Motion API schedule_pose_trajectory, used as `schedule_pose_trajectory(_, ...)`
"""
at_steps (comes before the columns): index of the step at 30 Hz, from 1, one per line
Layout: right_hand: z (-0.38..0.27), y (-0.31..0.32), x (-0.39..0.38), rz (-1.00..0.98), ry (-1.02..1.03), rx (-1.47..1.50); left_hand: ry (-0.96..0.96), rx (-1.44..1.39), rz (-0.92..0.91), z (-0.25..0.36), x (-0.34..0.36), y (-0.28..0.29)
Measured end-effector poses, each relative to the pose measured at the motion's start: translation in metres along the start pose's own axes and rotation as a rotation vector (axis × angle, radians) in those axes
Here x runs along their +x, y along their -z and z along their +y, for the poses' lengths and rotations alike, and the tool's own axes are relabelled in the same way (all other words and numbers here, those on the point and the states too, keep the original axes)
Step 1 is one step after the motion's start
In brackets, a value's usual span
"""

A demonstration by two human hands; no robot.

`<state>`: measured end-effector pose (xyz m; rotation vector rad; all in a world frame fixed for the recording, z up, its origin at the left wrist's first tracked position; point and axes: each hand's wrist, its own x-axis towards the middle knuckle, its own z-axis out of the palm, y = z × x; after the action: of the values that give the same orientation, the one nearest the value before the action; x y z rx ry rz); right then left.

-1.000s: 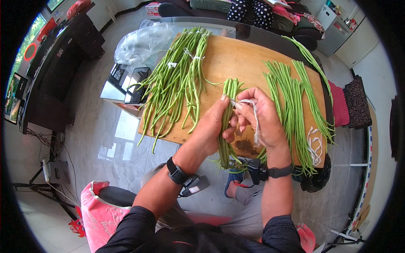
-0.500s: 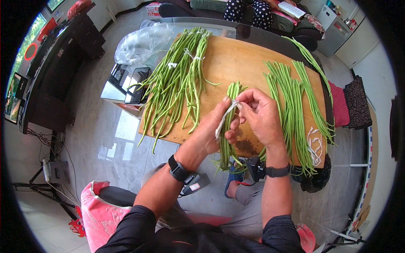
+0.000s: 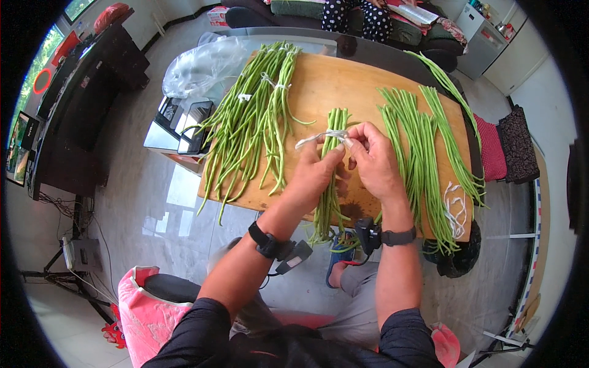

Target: The person gathers long beans on a wooden board and ties them into bundles using pieces of white string.

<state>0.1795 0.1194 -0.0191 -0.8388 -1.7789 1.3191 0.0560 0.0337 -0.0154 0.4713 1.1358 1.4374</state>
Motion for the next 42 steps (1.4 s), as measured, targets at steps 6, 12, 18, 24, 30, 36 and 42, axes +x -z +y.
schedule_pose_trajectory(6,0.013,0.003,0.007,0.051,-0.021,-0.120,-0.781,0.900,0.336,-0.024,0.023,0.008)
schedule_pose_trajectory(12,0.025,-0.010,0.012,0.020,0.026,-0.275,-0.610,0.840,0.313,-0.025,0.049,0.021)
schedule_pose_trajectory(18,0.040,-0.013,0.015,0.005,-0.009,-0.249,-0.392,0.812,0.270,-0.021,0.057,0.029)
schedule_pose_trajectory(24,0.066,-0.014,0.022,-0.039,-0.032,-0.048,-0.450,0.890,0.257,-0.018,0.055,0.029)
schedule_pose_trajectory(30,0.056,-0.018,0.022,-0.071,-0.204,0.297,-0.410,0.843,0.227,-0.018,0.056,0.033)
schedule_pose_trajectory(36,0.056,-0.015,0.024,-0.104,-0.156,0.296,-0.470,0.959,0.234,-0.021,0.061,0.037)
schedule_pose_trajectory(42,0.053,-0.011,0.018,-0.155,-0.172,0.262,-0.457,0.912,0.195,-0.023,0.058,0.040)
